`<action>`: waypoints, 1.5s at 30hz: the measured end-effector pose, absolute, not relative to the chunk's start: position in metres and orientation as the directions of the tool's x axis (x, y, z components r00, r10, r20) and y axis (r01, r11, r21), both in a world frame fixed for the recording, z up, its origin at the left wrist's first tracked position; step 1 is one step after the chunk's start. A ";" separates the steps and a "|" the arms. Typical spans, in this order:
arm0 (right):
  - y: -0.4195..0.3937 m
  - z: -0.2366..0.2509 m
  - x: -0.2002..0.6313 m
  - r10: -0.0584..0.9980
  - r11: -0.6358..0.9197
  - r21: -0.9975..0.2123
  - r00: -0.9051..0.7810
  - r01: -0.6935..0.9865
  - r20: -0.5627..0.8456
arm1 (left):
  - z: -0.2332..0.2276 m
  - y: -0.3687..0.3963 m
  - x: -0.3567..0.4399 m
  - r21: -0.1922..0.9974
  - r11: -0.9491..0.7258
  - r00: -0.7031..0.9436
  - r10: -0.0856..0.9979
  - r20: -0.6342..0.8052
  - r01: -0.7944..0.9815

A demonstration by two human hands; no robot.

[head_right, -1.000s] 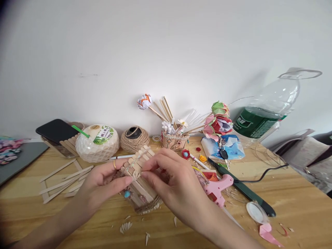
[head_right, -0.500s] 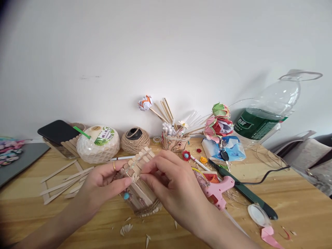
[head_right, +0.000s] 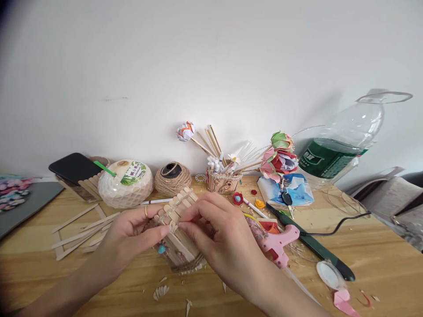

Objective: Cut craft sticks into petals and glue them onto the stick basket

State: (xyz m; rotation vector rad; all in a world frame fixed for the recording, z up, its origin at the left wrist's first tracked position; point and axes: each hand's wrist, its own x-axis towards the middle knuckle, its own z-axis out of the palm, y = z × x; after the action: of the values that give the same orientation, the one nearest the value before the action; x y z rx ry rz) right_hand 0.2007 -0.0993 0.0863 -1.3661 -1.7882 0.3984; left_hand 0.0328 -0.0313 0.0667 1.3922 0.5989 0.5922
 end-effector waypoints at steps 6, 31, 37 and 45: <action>-0.097 0.085 0.200 0.904 0.364 -0.675 -0.068 0.642 0.422 | 0.069 -0.032 0.034 0.997 0.070 0.698 0.715 -0.037 -0.019; -0.110 0.056 0.225 0.872 0.231 -0.862 0.297 0.451 0.389 | 0.066 -0.013 0.033 0.989 0.037 0.658 0.750 0.067 -0.142; -0.116 0.035 0.205 0.989 0.138 -0.704 -0.133 0.697 0.062 | 0.056 -0.004 0.034 0.964 0.024 0.610 0.778 0.149 -0.266; -0.110 -0.002 0.174 0.917 0.309 -0.632 -0.399 0.711 0.001 | 0.052 0.000 0.034 0.954 0.015 0.564 0.809 0.164 -0.298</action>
State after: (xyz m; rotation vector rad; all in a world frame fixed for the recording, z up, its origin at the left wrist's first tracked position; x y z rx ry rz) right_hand 0.1742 -0.1103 -0.0016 -1.4560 -2.2214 0.7902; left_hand 0.0344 0.0000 0.0521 1.2817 0.5039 0.9207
